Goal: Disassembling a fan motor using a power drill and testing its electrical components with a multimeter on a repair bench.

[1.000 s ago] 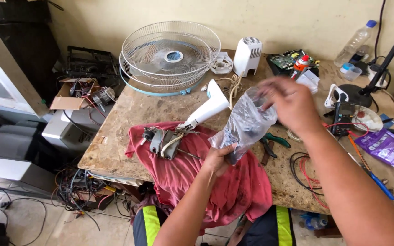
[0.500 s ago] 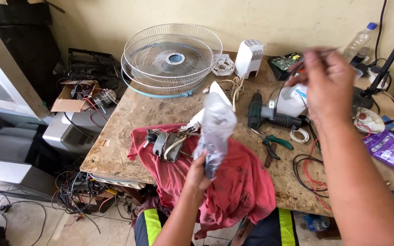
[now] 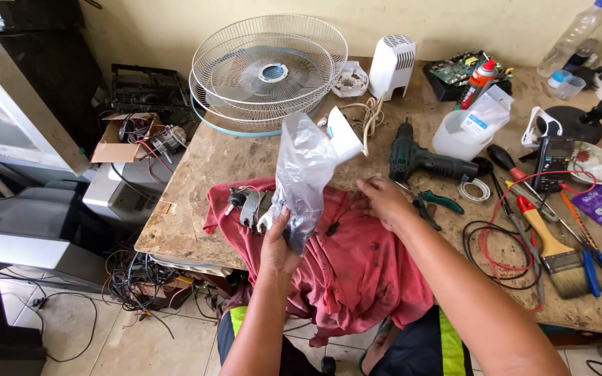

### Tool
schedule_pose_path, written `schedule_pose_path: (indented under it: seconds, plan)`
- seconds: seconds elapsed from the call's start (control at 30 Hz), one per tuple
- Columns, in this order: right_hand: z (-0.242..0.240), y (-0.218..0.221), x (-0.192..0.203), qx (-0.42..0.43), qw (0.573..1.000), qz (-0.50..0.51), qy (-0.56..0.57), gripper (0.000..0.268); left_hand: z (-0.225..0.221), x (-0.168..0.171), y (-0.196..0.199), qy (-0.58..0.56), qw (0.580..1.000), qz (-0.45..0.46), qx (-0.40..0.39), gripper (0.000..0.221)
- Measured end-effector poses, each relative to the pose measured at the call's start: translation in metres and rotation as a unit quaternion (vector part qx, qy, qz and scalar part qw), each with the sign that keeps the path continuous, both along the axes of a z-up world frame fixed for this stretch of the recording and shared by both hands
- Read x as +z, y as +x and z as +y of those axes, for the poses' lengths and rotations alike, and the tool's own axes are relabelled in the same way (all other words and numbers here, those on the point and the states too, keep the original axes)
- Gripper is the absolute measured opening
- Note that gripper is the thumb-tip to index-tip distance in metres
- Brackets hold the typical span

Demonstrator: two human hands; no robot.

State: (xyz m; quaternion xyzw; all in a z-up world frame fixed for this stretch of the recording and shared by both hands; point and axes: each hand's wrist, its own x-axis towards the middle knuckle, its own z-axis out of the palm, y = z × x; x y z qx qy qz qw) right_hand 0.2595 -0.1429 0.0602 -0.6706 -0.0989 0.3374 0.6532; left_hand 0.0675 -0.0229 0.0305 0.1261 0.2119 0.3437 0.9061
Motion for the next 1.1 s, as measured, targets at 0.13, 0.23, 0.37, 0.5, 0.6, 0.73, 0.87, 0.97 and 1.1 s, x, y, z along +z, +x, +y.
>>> schedule_pose_path:
  seconds: [0.13, 0.23, 0.37, 0.5, 0.6, 0.73, 0.87, 0.97, 1.1]
  plan:
    - [-0.013, 0.001, 0.015, 0.0, 1.0, -0.005, -0.013, 0.064, -0.023, 0.039, 0.003, -0.032, 0.999, 0.016, 0.009, 0.034]
    - [-0.04, 0.004, 0.046, 0.061, 0.908, -0.299, -0.286, 0.059, -0.038, 0.051, 0.014, -0.034, 0.999, 0.04, 0.003, 0.037]
    - [-0.065, -0.005, 0.024, -0.104, 0.851, -0.494, -0.141, 0.04, -0.047, 0.037, 0.039, -0.034, 0.998, 0.044, 0.012, 0.033]
    - [-0.077, -0.045, 0.076, -0.004, 0.705, -0.705, 0.071, 0.033, -0.067, 0.038, 0.052, 0.015, 0.998, 0.05, -0.019, 0.027]
    - [-0.086, -0.039, 0.076, 0.101, 0.661, -0.743, 0.024, 0.077, -0.084, 0.038, 0.06, 0.025, 0.997, 0.061, -0.044, 0.024]
    - [-0.098, -0.035, 0.079, 0.173, 0.793, -0.584, 0.017, 0.082, -0.091, 0.019, 0.074, 0.009, 0.995, 0.095, -0.036, 0.024]
    - [-0.113, -0.049, 0.079, 0.201, 0.92, -0.323, -0.094, 0.077, -0.079, -0.041, 0.102, 0.067, 0.997, 0.037, -0.02, 0.036]
    - [-0.119, -0.047, 0.075, 0.182, 0.937, -0.284, -0.089, 0.082, -0.088, -0.041, 0.116, 0.036, 0.999, 0.027, -0.002, 0.034]
    - [-0.121, -0.026, 0.027, 0.041, 0.967, -0.25, 0.026, 0.067, -0.123, 0.023, 0.119, 0.1, 0.987, 0.116, 0.038, 0.044]
